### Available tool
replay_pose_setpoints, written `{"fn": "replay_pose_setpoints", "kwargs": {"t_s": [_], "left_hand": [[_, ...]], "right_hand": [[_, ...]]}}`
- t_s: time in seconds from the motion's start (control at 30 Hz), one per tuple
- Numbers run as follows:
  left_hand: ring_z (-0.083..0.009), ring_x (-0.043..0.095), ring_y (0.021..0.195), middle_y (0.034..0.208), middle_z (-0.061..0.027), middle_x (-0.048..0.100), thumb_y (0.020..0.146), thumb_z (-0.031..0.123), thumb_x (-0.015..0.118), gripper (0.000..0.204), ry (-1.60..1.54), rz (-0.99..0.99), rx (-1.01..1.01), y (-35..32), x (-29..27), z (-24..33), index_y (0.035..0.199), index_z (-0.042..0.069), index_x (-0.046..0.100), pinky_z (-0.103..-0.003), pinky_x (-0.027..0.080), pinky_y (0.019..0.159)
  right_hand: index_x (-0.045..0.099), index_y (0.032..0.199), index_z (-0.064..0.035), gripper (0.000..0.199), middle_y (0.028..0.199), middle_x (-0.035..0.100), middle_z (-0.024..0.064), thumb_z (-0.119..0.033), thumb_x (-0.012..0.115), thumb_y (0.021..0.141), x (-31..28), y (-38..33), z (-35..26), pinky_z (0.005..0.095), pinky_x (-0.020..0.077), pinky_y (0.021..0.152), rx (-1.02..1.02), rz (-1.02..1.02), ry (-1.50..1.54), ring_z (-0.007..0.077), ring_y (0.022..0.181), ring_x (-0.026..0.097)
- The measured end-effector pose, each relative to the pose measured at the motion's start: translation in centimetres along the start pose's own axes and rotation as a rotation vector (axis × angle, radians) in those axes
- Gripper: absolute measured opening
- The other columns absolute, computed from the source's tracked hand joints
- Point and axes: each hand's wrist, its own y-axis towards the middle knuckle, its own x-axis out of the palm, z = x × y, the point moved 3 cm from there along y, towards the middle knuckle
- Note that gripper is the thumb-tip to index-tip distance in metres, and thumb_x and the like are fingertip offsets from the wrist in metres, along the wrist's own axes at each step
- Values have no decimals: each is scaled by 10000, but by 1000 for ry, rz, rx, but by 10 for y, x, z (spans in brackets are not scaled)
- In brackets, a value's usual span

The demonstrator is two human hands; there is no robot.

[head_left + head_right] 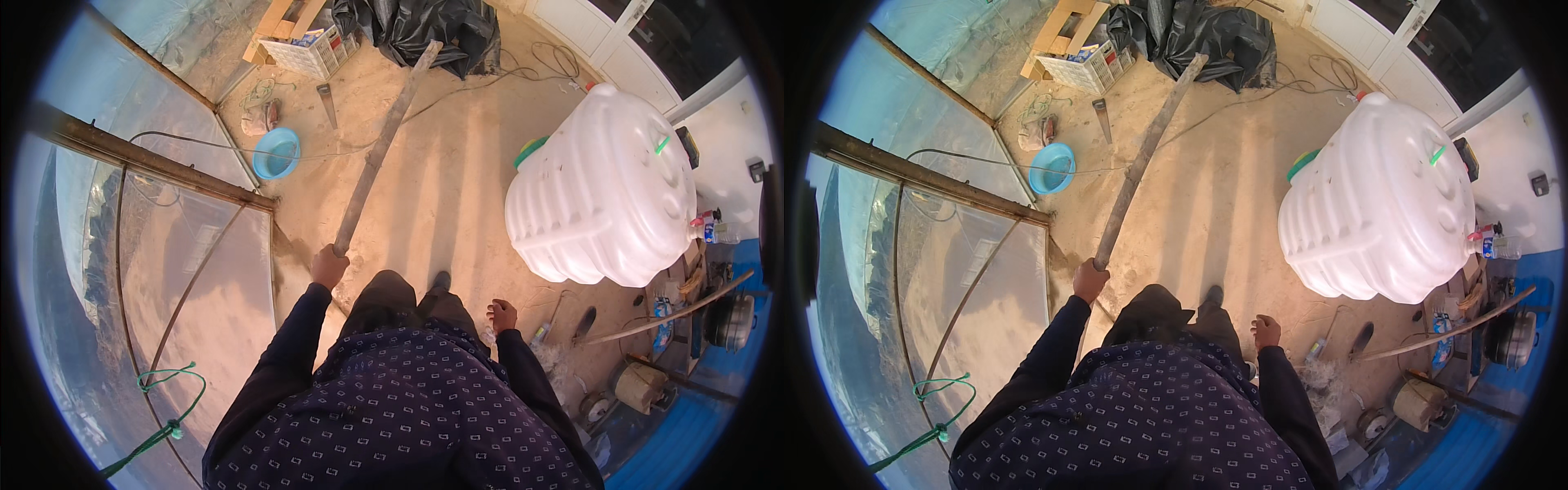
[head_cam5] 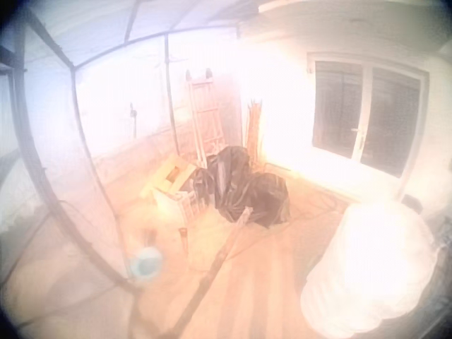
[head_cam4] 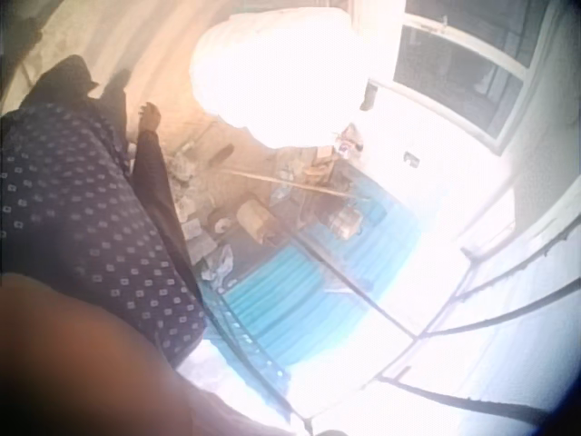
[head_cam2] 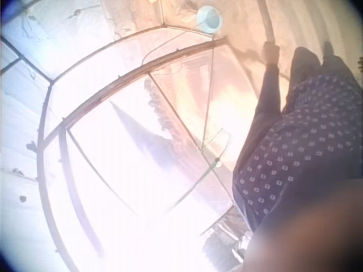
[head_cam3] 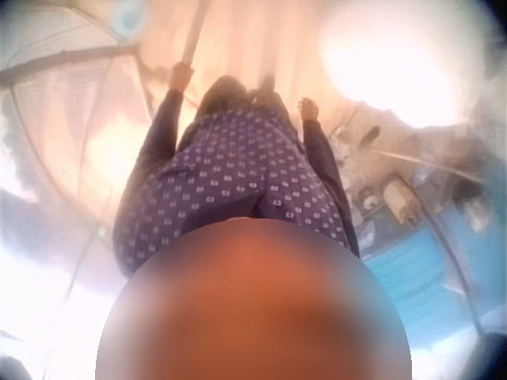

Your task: The person uses a cordless drill to fasten a metal strip to a blue corrugated wall, then measures the distance between walls with a tape measure. They retrieve a wooden pole from a vehicle, saw it to length, and measure it again before handing it to another person.

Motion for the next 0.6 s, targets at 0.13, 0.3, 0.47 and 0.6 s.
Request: {"fn": "replay_pose_setpoints", "kwargs": {"t_s": [0.13,0.3,0.47,0.6], "left_hand": [[-417,713,851,851,-207,733,796,313,731,359,-4,87,11,77,-3,105,1029,41,697,-535,557,761],[-389,708,882,926,-169,733,829,291,733,321,-179,126,312,204,12,212,1048,66,667,-510,557,775],[-370,696,944,1024,-140,711,823,174,740,428,-359,207,551,334,11,322,1222,74,623,-471,569,779],[-382,635,1141,1269,-179,660,822,90,692,529,-487,298,700,394,-5,372,1339,52,588,-484,500,998]], "right_hand": [[674,1228,26,279,1014,743,114,-151,597,1027,109,69,-240,287,569,727,-292,-365,-59,159,819,709],[615,1337,3,385,1178,701,97,-233,638,1034,269,147,-423,338,547,886,-237,-700,-158,186,1018,680],[602,1184,-102,332,1127,649,49,-408,604,1055,395,225,-513,362,496,963,-130,-853,297,189,1098,620],[525,1074,-79,261,996,625,97,-330,592,1053,408,321,-592,431,551,886,-95,-426,486,253,947,640]]}}
